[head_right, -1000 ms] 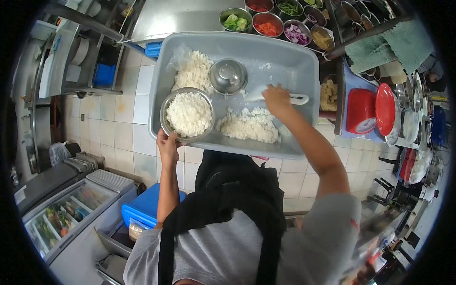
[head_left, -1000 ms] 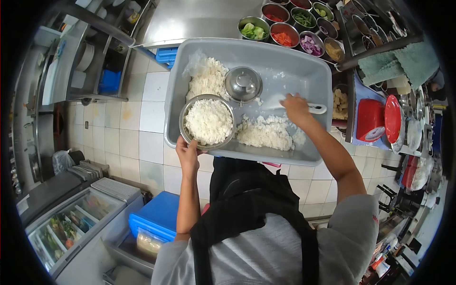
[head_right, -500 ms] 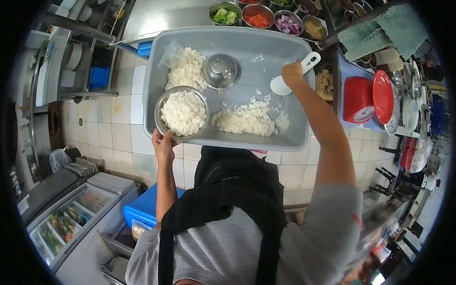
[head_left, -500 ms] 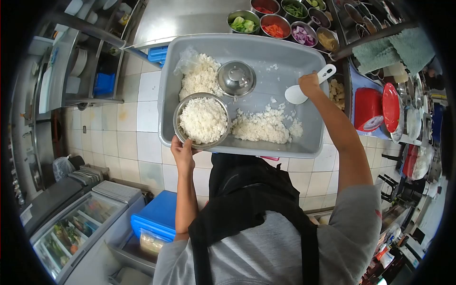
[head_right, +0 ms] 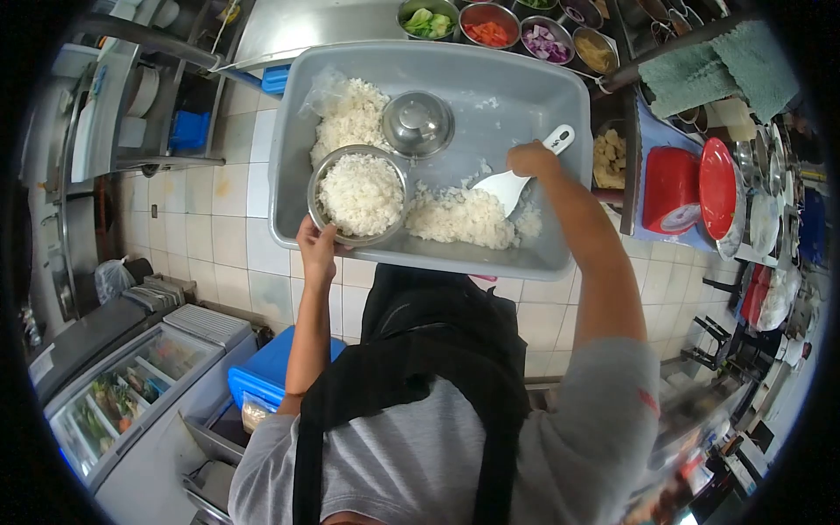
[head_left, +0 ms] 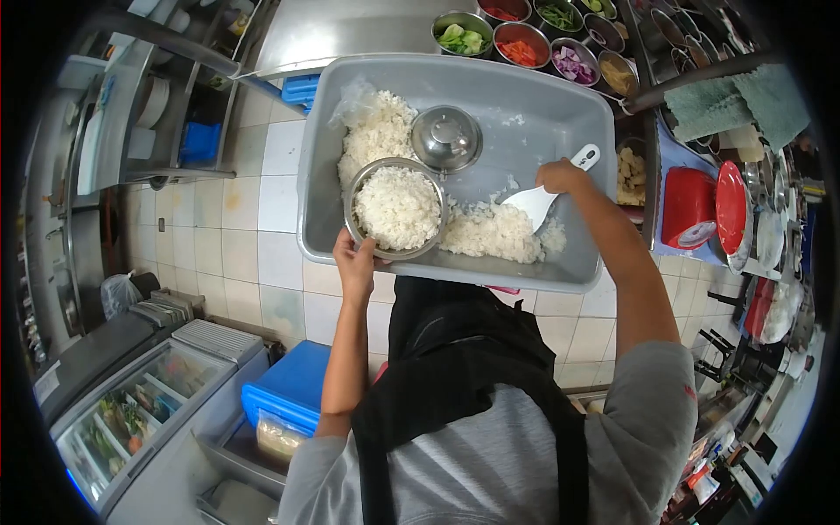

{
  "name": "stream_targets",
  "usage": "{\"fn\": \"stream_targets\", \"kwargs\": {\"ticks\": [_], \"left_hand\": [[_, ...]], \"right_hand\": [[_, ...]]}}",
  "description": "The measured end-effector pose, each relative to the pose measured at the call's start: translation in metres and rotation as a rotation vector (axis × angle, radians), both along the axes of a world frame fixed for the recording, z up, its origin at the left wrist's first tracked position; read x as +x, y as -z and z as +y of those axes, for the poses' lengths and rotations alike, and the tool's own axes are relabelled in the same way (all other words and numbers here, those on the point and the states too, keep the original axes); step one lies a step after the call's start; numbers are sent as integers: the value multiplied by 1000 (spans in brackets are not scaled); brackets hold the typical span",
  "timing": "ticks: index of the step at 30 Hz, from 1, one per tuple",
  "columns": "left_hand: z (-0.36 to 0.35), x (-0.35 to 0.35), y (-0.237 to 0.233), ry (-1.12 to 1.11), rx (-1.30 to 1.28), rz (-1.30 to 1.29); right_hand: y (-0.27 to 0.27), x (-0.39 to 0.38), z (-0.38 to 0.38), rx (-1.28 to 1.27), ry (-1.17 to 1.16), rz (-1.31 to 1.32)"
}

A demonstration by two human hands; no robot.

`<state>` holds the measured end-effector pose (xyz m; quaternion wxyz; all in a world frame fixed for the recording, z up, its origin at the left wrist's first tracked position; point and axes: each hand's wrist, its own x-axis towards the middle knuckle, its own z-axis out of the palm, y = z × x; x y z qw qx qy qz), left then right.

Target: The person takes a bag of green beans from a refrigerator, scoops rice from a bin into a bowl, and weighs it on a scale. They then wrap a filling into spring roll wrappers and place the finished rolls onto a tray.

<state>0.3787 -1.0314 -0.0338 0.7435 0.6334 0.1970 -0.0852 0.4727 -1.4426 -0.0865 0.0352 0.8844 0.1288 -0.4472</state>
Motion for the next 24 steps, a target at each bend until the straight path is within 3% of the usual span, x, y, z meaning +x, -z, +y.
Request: {"fn": "stream_targets", "kwargs": {"ticks": [5, 7, 11, 13, 14, 16, 18, 24], "left_hand": [[-20, 8, 11, 64, 65, -50], [-28, 11, 15, 107, 57, -37], [-57, 17, 15, 212, 4, -30], [-74, 19, 12, 281, -27, -20], [-82, 22, 7, 296, -33, -31], [-103, 26, -4, 318, -88, 4], [-118, 30, -18, 353, -103, -4], [-154, 42, -39, 375, -226, 26]], "right_hand": [[-74, 10, 8, 118, 52, 77], [-96, 8, 2, 327, 239, 47], [-138, -12, 0, 511, 412, -26], [-156, -36, 11, 615, 471, -459], [-161, -48, 20, 608, 480, -475], [-166, -73, 37, 405, 278, -955], [-149, -100, 49, 243, 178, -1075], [-132, -158, 73, 320, 308, -1176]]}}
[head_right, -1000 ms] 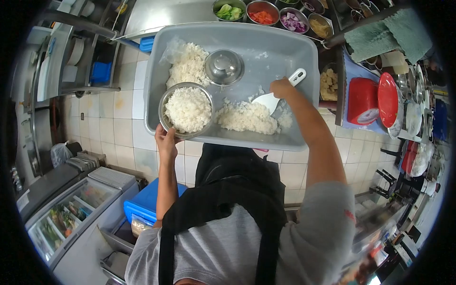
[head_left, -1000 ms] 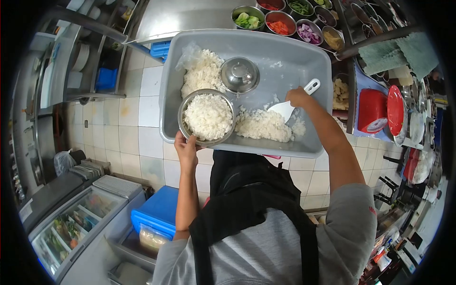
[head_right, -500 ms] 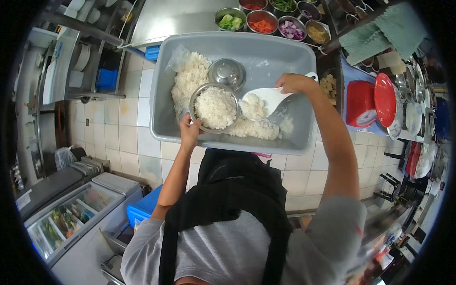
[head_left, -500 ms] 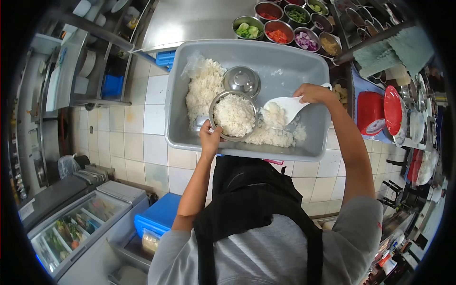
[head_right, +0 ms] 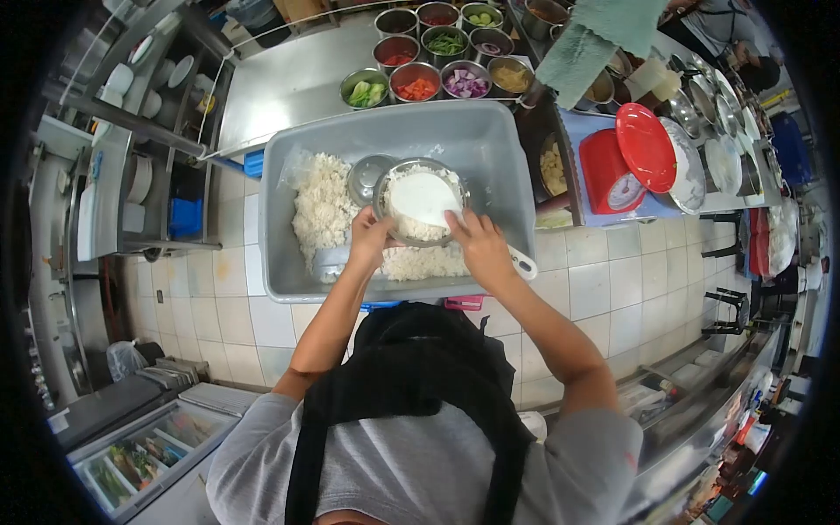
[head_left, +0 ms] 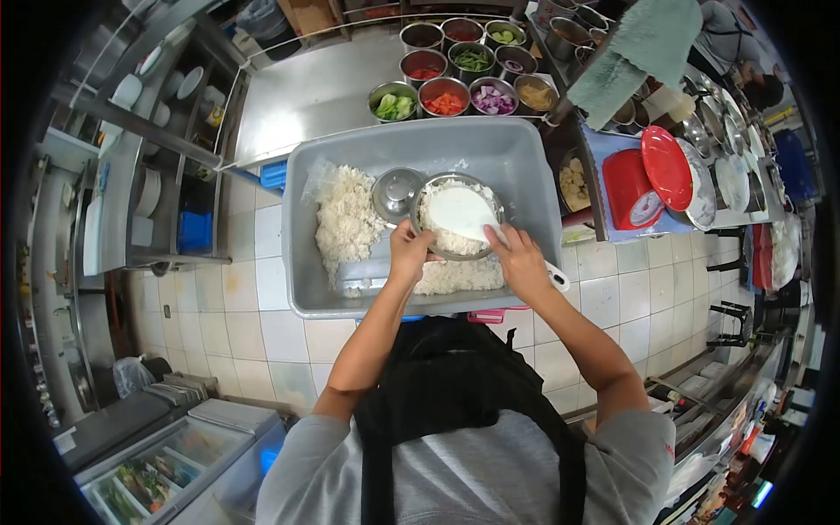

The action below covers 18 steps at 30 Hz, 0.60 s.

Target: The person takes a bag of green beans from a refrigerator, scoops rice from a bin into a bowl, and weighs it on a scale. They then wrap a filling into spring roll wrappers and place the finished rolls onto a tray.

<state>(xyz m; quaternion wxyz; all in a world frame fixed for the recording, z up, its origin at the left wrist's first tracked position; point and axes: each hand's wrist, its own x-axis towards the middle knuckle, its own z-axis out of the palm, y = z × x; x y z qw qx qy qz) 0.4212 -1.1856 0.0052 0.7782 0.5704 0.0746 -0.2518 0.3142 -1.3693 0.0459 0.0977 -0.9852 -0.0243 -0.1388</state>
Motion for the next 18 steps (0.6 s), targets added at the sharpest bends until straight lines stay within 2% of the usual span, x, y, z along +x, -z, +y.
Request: {"fn": "stream_targets", "kwargs": {"ticks": [2, 3, 5, 6, 7, 9, 10, 12, 13, 16, 18], "left_hand": [[0, -4, 17, 30, 22, -18], [-1, -5, 14, 44, 27, -28], [-6, -10, 9, 43, 27, -56], [-8, -12, 5, 56, 26, -60], [-10, -11, 1, 84, 27, -62], [-15, -10, -9, 124, 28, -78], [-15, -11, -13, 103, 56, -67], [-15, -13, -15, 81, 87, -58], [-15, -14, -15, 70, 52, -45], [-20, -13, -8, 50, -2, -14], [-25, -14, -8, 47, -21, 8]], "right_hand": [[-17, -2, -18, 145, -132, -3], [-26, 3, -22, 149, -119, -15], [-41, 9, -30, 342, 91, 43], [-32, 7, -26, 341, 104, 37], [-14, 8, -18, 228, 71, 47], [-17, 3, 1, 76, 44, 30], [-22, 1, -4, 75, 51, 23], [-27, -5, -16, 398, 146, 3], [-27, -6, -19, 366, 262, -81], [-2, -20, -1, 233, 222, -59], [-10, -25, 5, 239, 264, -63]]}}
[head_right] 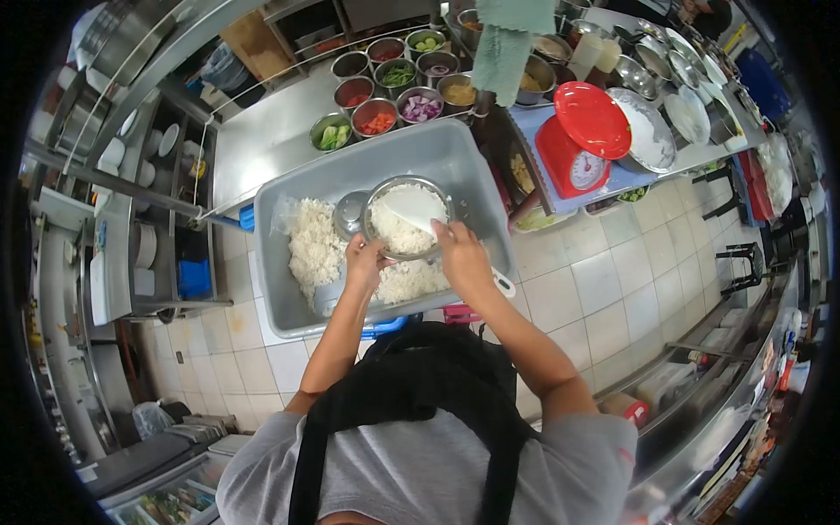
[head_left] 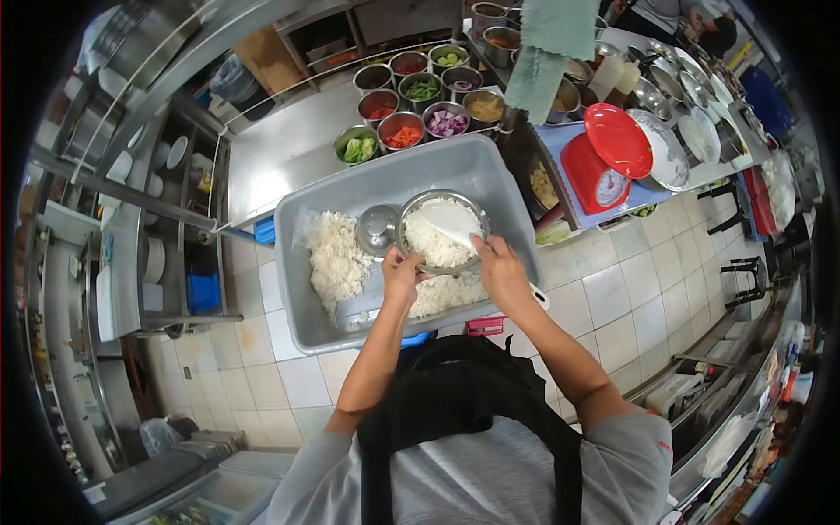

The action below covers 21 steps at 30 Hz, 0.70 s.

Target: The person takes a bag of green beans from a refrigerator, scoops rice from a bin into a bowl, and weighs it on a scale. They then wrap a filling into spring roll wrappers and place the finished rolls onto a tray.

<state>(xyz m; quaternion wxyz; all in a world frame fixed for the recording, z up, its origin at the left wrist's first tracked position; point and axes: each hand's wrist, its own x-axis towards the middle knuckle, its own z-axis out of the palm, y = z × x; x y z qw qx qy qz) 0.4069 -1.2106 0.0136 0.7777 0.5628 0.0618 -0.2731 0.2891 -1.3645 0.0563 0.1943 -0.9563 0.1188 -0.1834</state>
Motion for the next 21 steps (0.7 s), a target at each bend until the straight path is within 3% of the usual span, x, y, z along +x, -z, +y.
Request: {"fn": "stream_targets", "kwargs": {"ticks": [2, 3, 6, 8, 10, 12, 14, 16, 18, 20, 21], "left_hand": [[0, -4, -2, -39, -9, 46], [-2, -6, -6, -69, -42, 80], [-2, -3, 0, -24, -47, 66], [-2, -1, 4, -29, -40, 47], [4, 1, 11, -42, -40, 16], [8, -3, -3, -29, -51, -17], [7, -3, -37, 27, -9, -61], [-4, 0, -76, 123, -20, -100], [-27, 8, -108, 210, -27, -83], [-45, 38, -100, 347, -218, 28], [-59, 38, -123, 421, -218, 144]], "right_hand": [[-9, -3, -7, 254, 71, -186], [-12, -5, -8, 274, 186, -243], [2, -12, -1, 103, 133, -184], [3, -18, -1, 126, 47, -225], [-2, -21, -9, 453, 178, -247], [29, -25, -27, 366, 311, -376], [73, -37, -33, 1088, 522, -38], [104, -49, -26, 1303, 305, -33], [73, -53, -13, 1750, 368, 3], [70, -52, -13, 1855, 359, -47], [54, -51, -20, 1925, 373, -56]]}}
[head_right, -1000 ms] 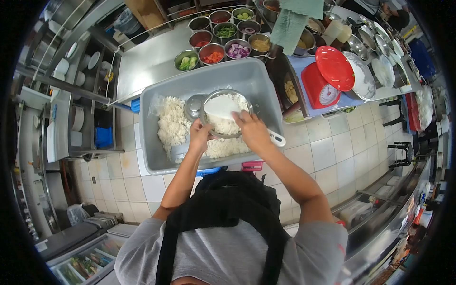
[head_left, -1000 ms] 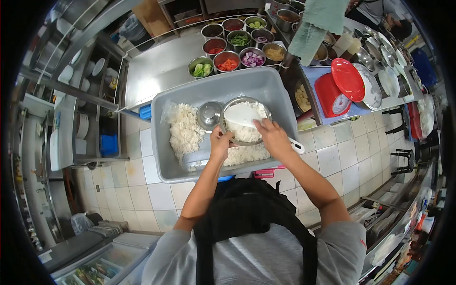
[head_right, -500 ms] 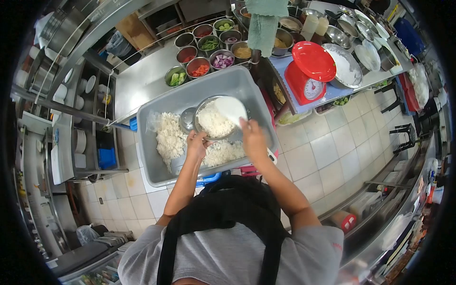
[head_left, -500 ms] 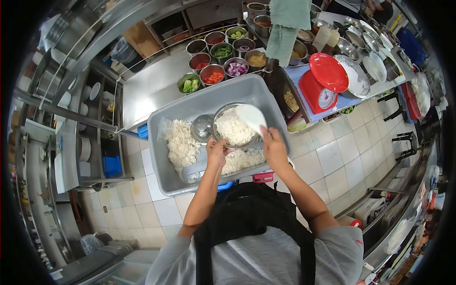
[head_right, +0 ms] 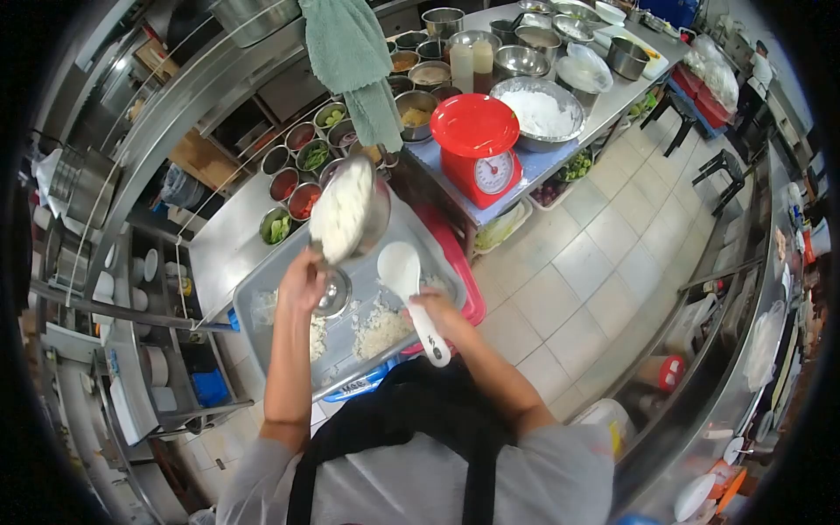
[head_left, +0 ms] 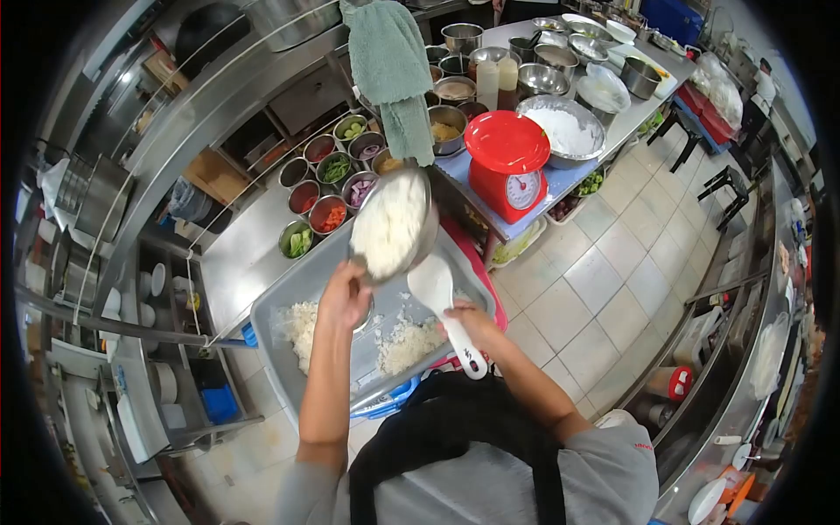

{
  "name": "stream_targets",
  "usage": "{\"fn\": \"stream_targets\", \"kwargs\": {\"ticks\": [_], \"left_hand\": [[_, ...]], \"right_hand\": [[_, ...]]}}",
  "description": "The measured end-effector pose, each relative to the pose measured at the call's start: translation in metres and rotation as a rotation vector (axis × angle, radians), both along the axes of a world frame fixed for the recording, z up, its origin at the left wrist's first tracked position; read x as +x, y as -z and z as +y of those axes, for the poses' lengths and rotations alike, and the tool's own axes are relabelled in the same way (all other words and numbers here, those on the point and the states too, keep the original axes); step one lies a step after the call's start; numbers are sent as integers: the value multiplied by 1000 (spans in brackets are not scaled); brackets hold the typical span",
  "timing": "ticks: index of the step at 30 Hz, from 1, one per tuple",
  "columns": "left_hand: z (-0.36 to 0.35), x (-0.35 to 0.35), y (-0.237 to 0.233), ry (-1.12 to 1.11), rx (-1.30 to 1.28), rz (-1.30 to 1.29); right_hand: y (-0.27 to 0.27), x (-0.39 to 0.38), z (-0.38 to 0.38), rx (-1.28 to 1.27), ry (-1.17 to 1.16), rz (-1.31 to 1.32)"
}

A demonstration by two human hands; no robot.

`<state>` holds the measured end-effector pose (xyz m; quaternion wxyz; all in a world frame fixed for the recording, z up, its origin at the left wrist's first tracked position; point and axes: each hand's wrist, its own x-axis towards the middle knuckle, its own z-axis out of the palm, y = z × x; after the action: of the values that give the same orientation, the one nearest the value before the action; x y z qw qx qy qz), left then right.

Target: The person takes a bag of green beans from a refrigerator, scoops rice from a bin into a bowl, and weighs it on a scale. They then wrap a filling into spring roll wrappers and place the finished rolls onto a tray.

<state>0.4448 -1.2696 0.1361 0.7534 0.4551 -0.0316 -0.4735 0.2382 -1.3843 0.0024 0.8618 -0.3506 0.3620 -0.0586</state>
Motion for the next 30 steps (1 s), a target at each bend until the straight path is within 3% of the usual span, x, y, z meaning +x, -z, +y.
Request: {"fn": "stream_targets", "kwargs": {"ticks": [3, 5, 6, 7, 9, 10, 13, 19, 21, 23, 26, 30], "left_hand": [[-33, 4, -36, 113, 11, 98], [-47, 2, -45, 162, -2, 93], [-52, 1, -49, 124, 23, 40], [-58, -1, -51, 86, 46, -11], [-69, -6, -48, 53, 84, -76], [-76, -9, -46, 29, 70, -173], [-102, -16, -46, 7, 39, -330], [-205, -27, -44, 124, -16, -422], [-236, -29, -42, 135, 13, -416], [-258, -31, -41, 140, 19, -413], [-280, -30, -37, 140, 30, -414], [-292, -25, -29, 156, 34, -395]], "right_hand": [[-43, 0, -12, 33, 50, -116], [-75, -6, -17, -406, 164, -80], [-96, -10, -19, -452, 197, -99], [-94, -10, -19, -448, 217, -105], [-91, -12, -19, -891, 214, -125], [-91, -18, -16, -1095, 122, 4], [-42, -22, -4, -1289, -13, 21], [-4, -55, 11, -897, -191, 39], [-12, -64, 10, -974, -188, 11], [-24, -71, 7, -892, -251, 45], [4, -76, 12, -939, -30, -18], [23, -84, 9, -964, 46, -10]]}}
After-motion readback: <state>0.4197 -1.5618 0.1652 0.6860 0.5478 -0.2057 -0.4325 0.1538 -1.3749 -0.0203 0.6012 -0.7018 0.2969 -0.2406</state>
